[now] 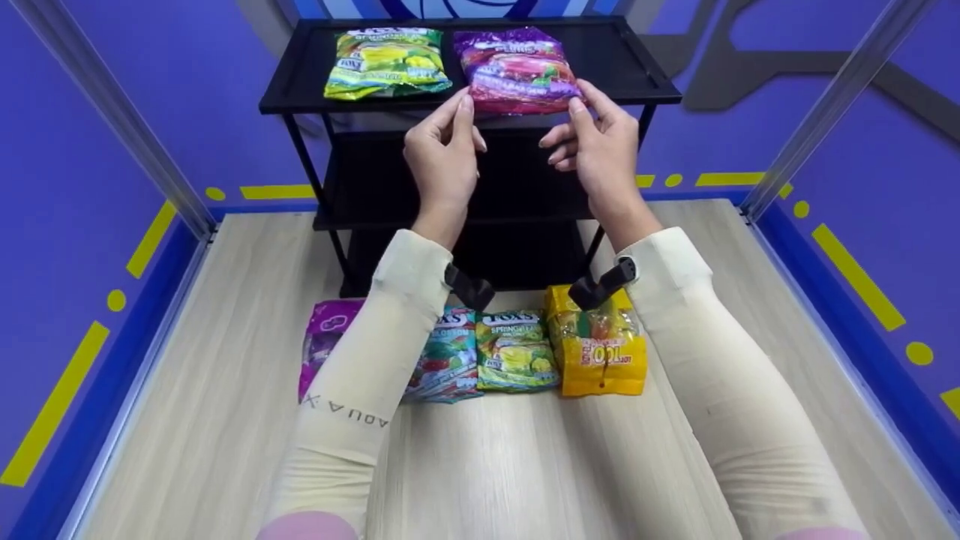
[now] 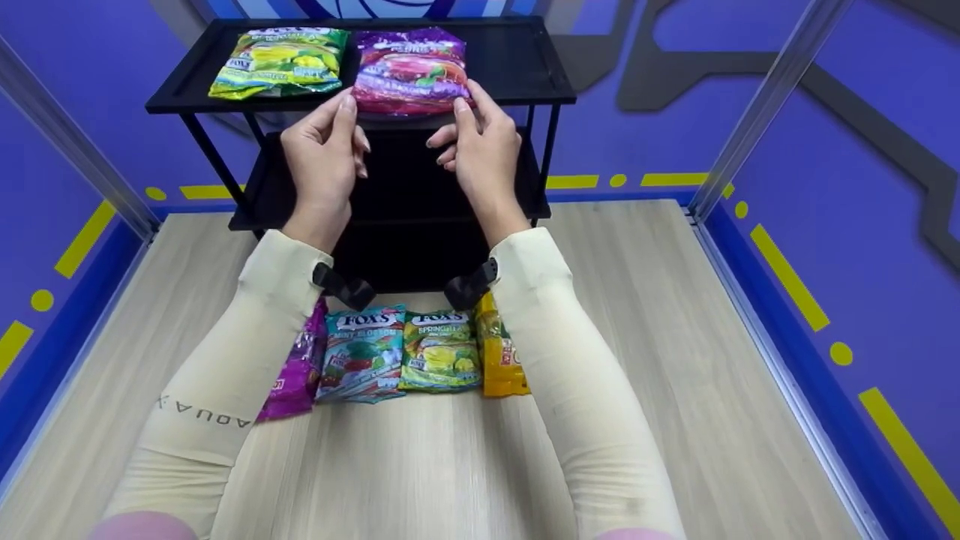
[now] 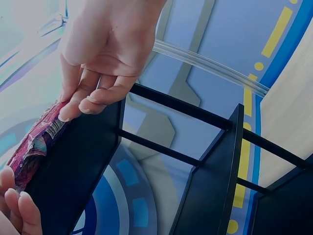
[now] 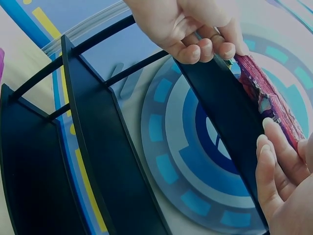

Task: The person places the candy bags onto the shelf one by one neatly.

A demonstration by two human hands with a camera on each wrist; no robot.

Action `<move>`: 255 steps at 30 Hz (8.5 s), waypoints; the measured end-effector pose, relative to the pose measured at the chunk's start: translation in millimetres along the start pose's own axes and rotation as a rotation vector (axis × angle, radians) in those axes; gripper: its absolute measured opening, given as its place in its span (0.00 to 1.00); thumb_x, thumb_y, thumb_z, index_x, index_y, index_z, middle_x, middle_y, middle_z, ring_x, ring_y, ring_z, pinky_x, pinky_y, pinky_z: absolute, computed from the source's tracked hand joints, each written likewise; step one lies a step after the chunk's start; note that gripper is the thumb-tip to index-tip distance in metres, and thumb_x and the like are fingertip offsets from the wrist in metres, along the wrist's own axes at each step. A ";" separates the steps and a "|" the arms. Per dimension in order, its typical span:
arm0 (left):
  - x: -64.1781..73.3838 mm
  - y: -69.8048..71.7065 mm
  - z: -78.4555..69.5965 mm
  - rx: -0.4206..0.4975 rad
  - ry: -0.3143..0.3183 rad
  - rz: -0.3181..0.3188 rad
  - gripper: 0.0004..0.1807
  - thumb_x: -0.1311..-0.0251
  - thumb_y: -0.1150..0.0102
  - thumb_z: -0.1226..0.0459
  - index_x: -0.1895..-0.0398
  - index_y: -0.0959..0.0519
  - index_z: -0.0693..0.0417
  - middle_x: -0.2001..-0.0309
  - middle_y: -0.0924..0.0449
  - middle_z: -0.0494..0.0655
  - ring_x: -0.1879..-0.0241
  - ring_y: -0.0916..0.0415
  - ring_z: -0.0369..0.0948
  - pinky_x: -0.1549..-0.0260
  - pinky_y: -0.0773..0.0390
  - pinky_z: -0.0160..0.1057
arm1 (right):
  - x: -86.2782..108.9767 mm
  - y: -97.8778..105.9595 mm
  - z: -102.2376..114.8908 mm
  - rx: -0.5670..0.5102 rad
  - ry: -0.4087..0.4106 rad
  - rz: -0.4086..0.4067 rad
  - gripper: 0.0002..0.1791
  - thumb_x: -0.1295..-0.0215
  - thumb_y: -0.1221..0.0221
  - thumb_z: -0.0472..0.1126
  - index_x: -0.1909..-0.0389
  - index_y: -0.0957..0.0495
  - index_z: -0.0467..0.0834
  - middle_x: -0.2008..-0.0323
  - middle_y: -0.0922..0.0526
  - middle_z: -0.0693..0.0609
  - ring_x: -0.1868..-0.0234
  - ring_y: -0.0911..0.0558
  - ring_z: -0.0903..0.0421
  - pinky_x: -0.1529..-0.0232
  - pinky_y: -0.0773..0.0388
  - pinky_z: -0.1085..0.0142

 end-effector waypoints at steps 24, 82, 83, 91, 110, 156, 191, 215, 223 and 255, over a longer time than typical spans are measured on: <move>-11.1 -3.2 6.3 -0.063 0.018 0.001 0.15 0.32 0.46 0.56 0.47 0.17 0.44 0.85 0.23 0.41 0.87 0.32 0.37 0.86 0.31 0.33 | -15.3 1.0 -15.2 0.039 -0.048 0.063 0.27 0.25 0.52 0.44 0.27 0.41 0.49 0.80 0.15 0.47 0.86 0.20 0.57 0.82 0.21 0.70; 81.1 11.3 53.2 -0.093 -0.073 0.158 0.14 0.34 0.43 0.60 0.48 0.23 0.52 0.58 0.20 0.46 0.59 0.23 0.38 0.62 0.19 0.39 | 79.8 77.4 -63.5 0.292 0.205 0.036 0.16 0.26 0.50 0.44 0.53 0.20 0.37 0.73 0.15 0.54 0.67 0.16 0.58 0.60 0.18 0.69; 82.7 11.1 55.5 -0.089 -0.069 0.164 0.14 0.34 0.43 0.60 0.48 0.23 0.52 0.57 0.20 0.46 0.59 0.22 0.38 0.61 0.18 0.39 | 81.0 79.6 -66.0 0.297 0.198 0.038 0.17 0.26 0.50 0.44 0.53 0.20 0.36 0.72 0.15 0.54 0.66 0.16 0.58 0.59 0.18 0.69; 96.1 11.6 75.1 -0.061 -0.035 0.206 0.15 0.32 0.45 0.60 0.45 0.25 0.53 0.53 0.20 0.47 0.52 0.23 0.38 0.52 0.19 0.37 | 91.8 96.9 -88.1 0.335 0.117 0.049 0.20 0.25 0.52 0.47 0.50 0.22 0.35 0.65 0.14 0.54 0.58 0.17 0.59 0.50 0.21 0.71; 129.6 9.1 137.0 -0.013 0.156 0.226 0.17 0.31 0.46 0.59 0.42 0.27 0.52 0.45 0.23 0.52 0.45 0.26 0.45 0.42 0.24 0.43 | 118.1 146.2 -153.4 0.438 -0.145 -0.001 0.24 0.26 0.53 0.54 0.42 0.25 0.41 0.44 0.22 0.51 0.42 0.28 0.64 0.31 0.36 0.59; 213.0 -36.0 234.2 -0.066 0.570 0.412 0.28 0.29 0.51 0.53 0.31 0.35 0.54 0.33 0.30 0.48 0.32 0.34 0.45 0.32 0.32 0.44 | 150.4 189.9 -261.7 0.324 -0.586 -0.067 0.39 0.25 0.58 0.59 0.23 0.58 0.44 0.22 0.55 0.49 0.22 0.52 0.52 0.22 0.53 0.58; 236.9 -59.1 245.5 -0.028 0.638 0.630 0.33 0.27 0.60 0.47 0.24 0.49 0.47 0.25 0.44 0.45 0.26 0.45 0.43 0.27 0.43 0.46 | 156.3 191.7 -271.7 0.396 -0.607 -0.277 0.27 0.28 0.52 0.58 0.32 0.31 0.53 0.56 0.24 0.56 0.61 0.25 0.64 0.63 0.24 0.78; 236.8 -56.3 248.2 0.081 0.644 0.632 0.34 0.27 0.57 0.51 0.23 0.50 0.51 0.24 0.46 0.47 0.26 0.44 0.43 0.31 0.35 0.43 | 157.2 183.1 -238.7 0.336 -0.399 -0.402 0.25 0.28 0.49 0.54 0.38 0.25 0.44 0.38 0.24 0.47 0.38 0.28 0.61 0.32 0.33 0.64; 238.4 -56.4 247.4 0.073 0.657 0.618 0.33 0.27 0.56 0.50 0.24 0.49 0.50 0.24 0.46 0.47 0.26 0.44 0.44 0.30 0.36 0.44 | 157.7 179.7 -223.2 0.258 -0.363 -0.430 0.25 0.30 0.45 0.53 0.41 0.23 0.42 0.53 0.17 0.61 0.47 0.25 0.64 0.48 0.28 0.79; 237.7 -45.7 225.4 0.268 0.577 0.477 0.40 0.39 0.44 0.40 0.31 0.57 0.07 0.28 0.45 0.34 0.38 0.34 0.38 0.31 0.35 0.44 | 164.2 128.3 -177.1 -0.082 -0.313 -0.366 0.25 0.32 0.42 0.46 0.37 0.30 0.40 0.53 0.15 0.69 0.39 0.27 0.64 0.42 0.30 0.78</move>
Point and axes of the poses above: each hand's wrist, its own x-axis away from the middle knuckle, its own y-axis out of the back of the hand, z = x × y, the point moved 8 cm from there along -x, towards the middle knuckle
